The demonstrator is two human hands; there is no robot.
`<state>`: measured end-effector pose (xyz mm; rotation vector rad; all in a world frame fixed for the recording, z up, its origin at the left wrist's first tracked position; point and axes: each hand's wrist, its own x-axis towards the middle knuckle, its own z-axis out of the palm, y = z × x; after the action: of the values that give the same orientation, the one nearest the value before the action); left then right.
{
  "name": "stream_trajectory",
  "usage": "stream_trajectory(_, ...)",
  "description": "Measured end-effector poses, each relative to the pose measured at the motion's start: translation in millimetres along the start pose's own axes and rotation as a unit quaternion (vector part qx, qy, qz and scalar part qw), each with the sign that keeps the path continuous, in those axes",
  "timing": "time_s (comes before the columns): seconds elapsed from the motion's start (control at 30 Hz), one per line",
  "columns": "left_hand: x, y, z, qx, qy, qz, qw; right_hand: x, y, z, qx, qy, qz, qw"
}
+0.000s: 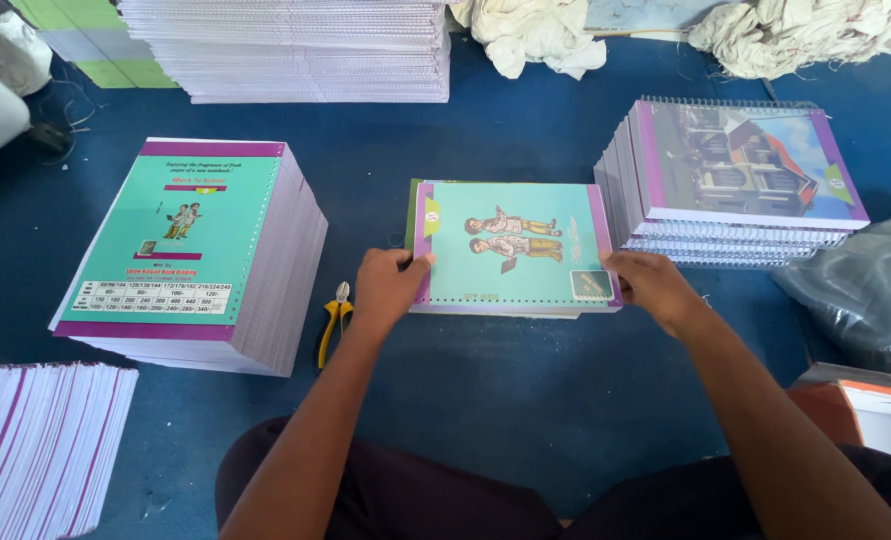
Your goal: The person sits on the floor and binds spiral notebooks by inserting a plastic coil into pre-punched holes. They use pliers to trim excess coil and stack the finished notebooks.
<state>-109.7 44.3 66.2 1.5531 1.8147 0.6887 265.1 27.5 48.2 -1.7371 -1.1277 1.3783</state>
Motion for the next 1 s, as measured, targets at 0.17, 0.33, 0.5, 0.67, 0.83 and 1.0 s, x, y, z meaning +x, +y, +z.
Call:
stream_trajectory(0.17, 1.6, -1.6, -0.9, -0.008, -0.006, 0.001, 1.0, -1.3, -0.8, 2.7, -0.023, -0.002, -0.007, 1.0)
stream_trajectory(0.33, 3.1, -3.9, -0.7, -0.004, -0.014, 0.008, 1.0, -3.3, -2.7, 3.9, -0.031, 0.002, -0.006, 0.999)
stream_trajectory(0.5, 1.8, -2.9, -1.5, -0.004, -0.007, 0.006, 1.0, -3.6, -4.1, 4.7, -0.028, 0.004, 0.0, 1.0)
stream_trajectory(0.67, -0.2, 0.9, -3.3, -0.006, -0.013, 0.0, 1.0, -3.6, -5.3, 5.7, -0.038, 0.009, 0.004, 0.999)
stream_trajectory(0.83, -1.2, 3.7, -4.9, -0.008, -0.028, -0.014, 0.999, -5.9, -6.7, 6.1, -0.039, 0.004, 0.0, 0.999)
stream_trajectory(1.0, 0.0, 1.8, -4.0, -0.007, -0.017, -0.01, 1.0, -6.8, -7.6, 7.5, -0.039, 0.006, 0.003, 0.999)
